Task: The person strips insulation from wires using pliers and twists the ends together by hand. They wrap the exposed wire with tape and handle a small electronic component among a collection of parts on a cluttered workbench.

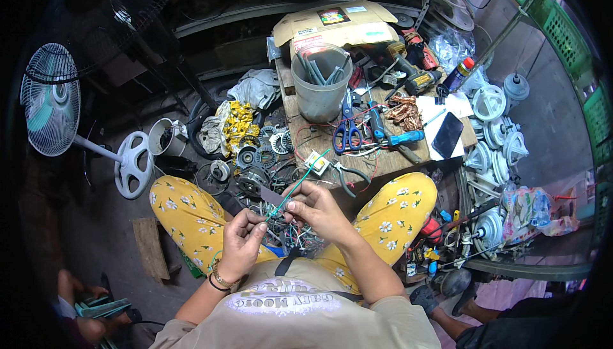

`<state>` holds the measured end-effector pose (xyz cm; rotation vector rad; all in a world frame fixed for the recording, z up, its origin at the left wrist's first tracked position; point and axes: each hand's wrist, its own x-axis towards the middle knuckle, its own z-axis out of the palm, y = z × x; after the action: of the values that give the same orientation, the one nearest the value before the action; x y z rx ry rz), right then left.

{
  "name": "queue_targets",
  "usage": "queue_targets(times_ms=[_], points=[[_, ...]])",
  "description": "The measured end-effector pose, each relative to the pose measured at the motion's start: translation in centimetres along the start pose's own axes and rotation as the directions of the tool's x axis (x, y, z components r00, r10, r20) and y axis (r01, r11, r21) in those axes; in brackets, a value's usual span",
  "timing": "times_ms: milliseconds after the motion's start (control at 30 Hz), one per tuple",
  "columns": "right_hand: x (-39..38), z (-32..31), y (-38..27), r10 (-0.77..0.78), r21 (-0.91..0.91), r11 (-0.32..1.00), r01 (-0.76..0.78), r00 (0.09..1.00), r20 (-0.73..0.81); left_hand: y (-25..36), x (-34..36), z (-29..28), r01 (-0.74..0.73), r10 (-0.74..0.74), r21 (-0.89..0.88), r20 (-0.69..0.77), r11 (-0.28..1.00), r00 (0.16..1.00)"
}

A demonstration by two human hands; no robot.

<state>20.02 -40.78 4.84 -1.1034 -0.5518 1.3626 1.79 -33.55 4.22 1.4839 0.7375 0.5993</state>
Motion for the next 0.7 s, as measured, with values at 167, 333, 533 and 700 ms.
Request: queue_targets(times_ms=[167, 333, 533, 700], points=[[-0.1, -0.1, 0.1, 0.035, 0.013, 0.999, -0.035, 0.999, -0.017, 0.1, -0.3, -0.1, 0.068, -0.064, -0.103, 0.037, 0.992, 0.997], [-0.2, -0.3, 0.1, 0.043, 0.005, 0.999, -0.043, 0.999, -0.012, 0.7, -0.6, -0.3, 0.14, -0.122, -0.195, 0.101, 0.971, 0.987], [0.3, -2.1, -0.5, -0.02, 0.042, 0.999, 0.022, 0.999, -0.044, 0.7, -1.2, -0.6, 0.207, -0.176, -0.264, 0.139, 0.942, 0.975], [0.6, -2.3, -0.8, -0.045, 0.097, 0.994, 0.054, 0.994, -0.098, 0.6, -1.4, -0.9, 0.191, -0.167, -0.239, 0.117, 0.952, 0.979]])
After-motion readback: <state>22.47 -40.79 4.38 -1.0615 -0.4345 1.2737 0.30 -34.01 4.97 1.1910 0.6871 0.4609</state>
